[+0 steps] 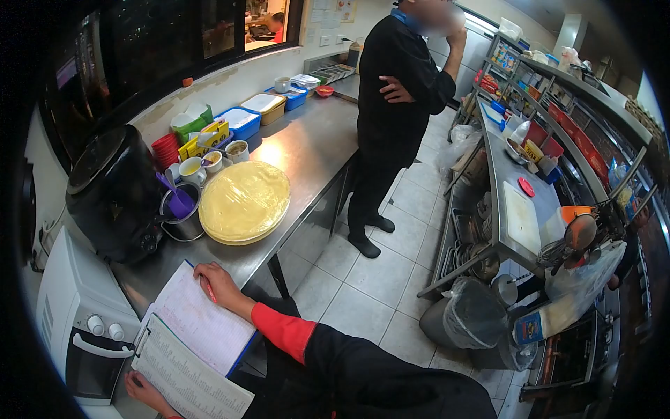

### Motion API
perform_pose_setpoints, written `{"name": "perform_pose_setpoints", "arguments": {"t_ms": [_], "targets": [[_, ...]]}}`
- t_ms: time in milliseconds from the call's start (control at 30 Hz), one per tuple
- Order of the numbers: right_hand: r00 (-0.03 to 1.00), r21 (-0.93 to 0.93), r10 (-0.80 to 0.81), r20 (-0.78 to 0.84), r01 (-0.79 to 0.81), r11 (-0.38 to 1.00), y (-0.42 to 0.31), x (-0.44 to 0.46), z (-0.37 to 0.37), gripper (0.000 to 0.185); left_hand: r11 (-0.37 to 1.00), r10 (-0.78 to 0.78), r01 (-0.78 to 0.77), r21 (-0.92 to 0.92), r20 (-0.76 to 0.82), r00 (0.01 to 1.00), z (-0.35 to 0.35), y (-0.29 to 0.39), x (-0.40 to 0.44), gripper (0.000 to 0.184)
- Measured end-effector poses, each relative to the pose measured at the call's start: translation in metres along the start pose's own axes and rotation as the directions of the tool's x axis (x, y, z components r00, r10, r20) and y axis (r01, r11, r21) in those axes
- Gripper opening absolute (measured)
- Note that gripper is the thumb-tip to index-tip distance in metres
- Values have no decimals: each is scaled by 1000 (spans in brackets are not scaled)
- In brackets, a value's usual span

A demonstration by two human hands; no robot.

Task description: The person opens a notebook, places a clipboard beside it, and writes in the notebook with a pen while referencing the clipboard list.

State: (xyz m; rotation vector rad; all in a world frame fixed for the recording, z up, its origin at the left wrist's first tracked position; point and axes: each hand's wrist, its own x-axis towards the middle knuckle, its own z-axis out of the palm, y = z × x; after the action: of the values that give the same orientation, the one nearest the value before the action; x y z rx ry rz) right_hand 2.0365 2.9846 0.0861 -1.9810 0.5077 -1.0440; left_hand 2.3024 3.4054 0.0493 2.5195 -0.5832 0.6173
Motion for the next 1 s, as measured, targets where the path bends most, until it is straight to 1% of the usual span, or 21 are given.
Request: {"name": "perform_pose_setpoints", "arguments": {"t_ms": [133,200,300,467,533,633,700,733,767,800,867,933,967,1000], "targets": [[1000,7,-1,2,1,1000,0,1,0,17,1000,6,-6,-1,8,1000,-1,-1,1,39],[1000,2,-6,-4,6,1000,0,1,1,17,999,-5,5,-54,0,1000,2,-2,0,38],[1000,-8,-8,-10,8,1000,0,0,1,16,999,10,-11,-46,-25,1000,3,-5,0,38],[1000,-8,-3,-6,3,1000,-1,0,0,17,1000,3,-4,-28,-12,1000,-1,1,0,40],[999,-2,-31,-23,31,1000,-2,1,0,17,1000,4,-4,-11,-20,1000,-6,8,0,40],[1000,6,-3,-6,3,1000,-4,0,-2,18,999,-34,34,-30,-10,999,-8,12,-1,40],[1000,4,-16,-4,16,1000,-1,1,-2,19,999,23,-25,-35,-38,999,-1,0,-1,36],[1000,4,-29,-1,29,1000,3,0,0,19,999,20,-22,-32,-37,999,5,-4,1,36],[1000,15,-27,9,27,1000,5,0,-1,19,997,13,-13,-79,-9,1000,7,-7,4,30],[998,30,39,39,-40,999,7,-1,-3,21,994,-3,5,-110,16,1000,1,-12,1,26],[992,53,117,53,-119,991,8,-1,3,23,993,24,-34,-115,-90,996,3,-7,-5,25],[994,51,110,11,-110,993,10,-2,6,24,979,-14,-1,-206,-71,997,-3,5,-5,24],[996,47,88,-13,-87,995,8,-2,7,24,983,-21,4,-184,-87,996,-7,13,-8,23],[999,24,31,-32,-30,999,4,-2,5,23,987,-5,-13,-160,-110,994,-11,20,-9,21]]}}
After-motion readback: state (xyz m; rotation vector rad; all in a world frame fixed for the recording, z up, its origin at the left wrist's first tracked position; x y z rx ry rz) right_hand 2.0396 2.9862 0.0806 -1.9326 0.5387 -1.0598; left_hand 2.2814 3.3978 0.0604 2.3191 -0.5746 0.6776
